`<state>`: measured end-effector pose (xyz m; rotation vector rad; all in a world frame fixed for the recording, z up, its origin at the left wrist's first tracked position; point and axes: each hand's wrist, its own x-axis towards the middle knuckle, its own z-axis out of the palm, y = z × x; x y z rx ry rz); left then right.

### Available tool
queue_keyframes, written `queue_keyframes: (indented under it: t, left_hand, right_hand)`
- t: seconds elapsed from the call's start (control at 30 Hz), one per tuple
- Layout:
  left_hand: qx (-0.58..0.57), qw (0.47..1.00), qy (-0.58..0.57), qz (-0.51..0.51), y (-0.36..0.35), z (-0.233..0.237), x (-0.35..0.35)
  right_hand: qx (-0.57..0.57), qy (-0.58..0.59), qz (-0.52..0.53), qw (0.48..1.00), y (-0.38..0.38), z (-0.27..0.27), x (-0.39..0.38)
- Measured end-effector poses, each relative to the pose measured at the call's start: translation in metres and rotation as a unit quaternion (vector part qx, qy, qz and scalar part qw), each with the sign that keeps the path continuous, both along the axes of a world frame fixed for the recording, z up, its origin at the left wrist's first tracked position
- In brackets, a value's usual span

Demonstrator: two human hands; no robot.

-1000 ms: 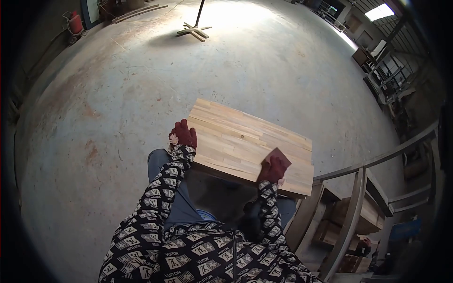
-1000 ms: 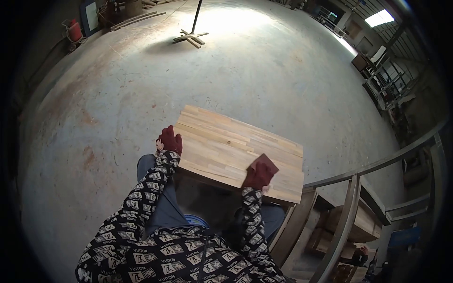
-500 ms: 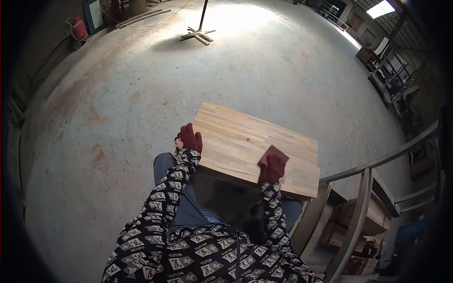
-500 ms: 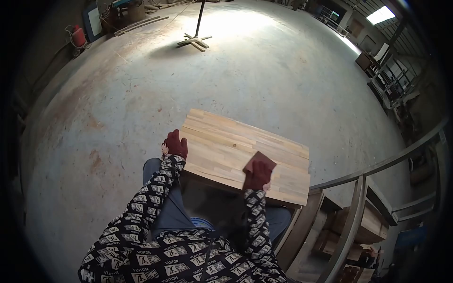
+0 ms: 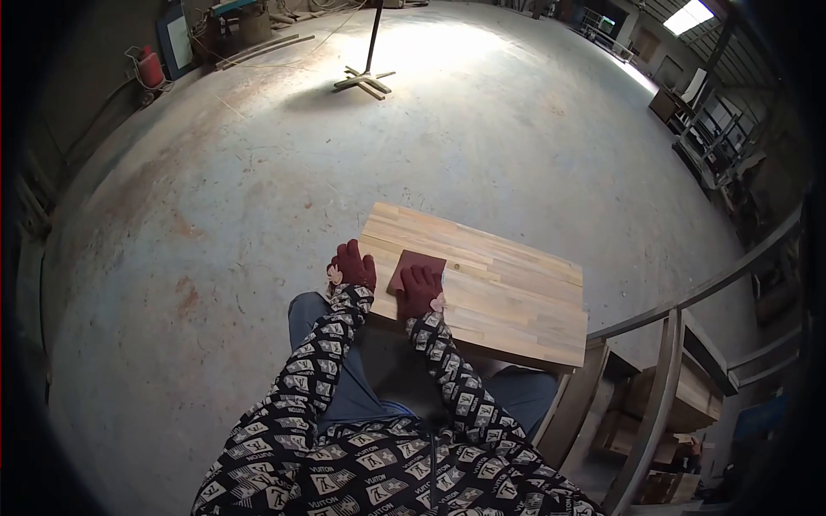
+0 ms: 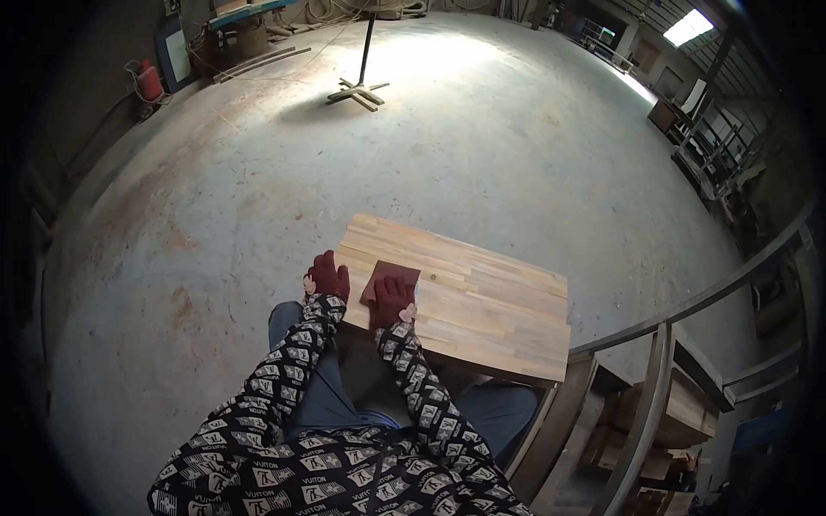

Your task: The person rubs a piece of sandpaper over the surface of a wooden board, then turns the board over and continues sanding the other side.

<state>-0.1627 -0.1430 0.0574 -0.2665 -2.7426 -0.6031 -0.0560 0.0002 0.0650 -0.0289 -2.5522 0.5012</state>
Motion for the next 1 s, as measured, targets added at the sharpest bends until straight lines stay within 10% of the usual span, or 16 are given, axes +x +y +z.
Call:
queue_keyframes:
  t: [0.4, 0.67, 1.0]
  left_hand:
    - [0.002, 1.0, 0.012, 0.003, 0.005, -0.004, 0.006]
    - [0.031, 0.999, -0.009, -0.015, -0.001, 0.003, 0.002]
    - [0.037, 0.999, -0.005, -0.014, 0.0, -0.004, 0.002]
  right_hand:
    - [0.053, 0.018, -0.234, 0.971, 0.143, 0.001, 0.106]
    - [0.038, 0.011, -0.044, 0.998, 0.003, 0.008, 0.032]
    - [0.029, 0.003, -0.134, 0.991, 0.143, 0.006, 0.126]
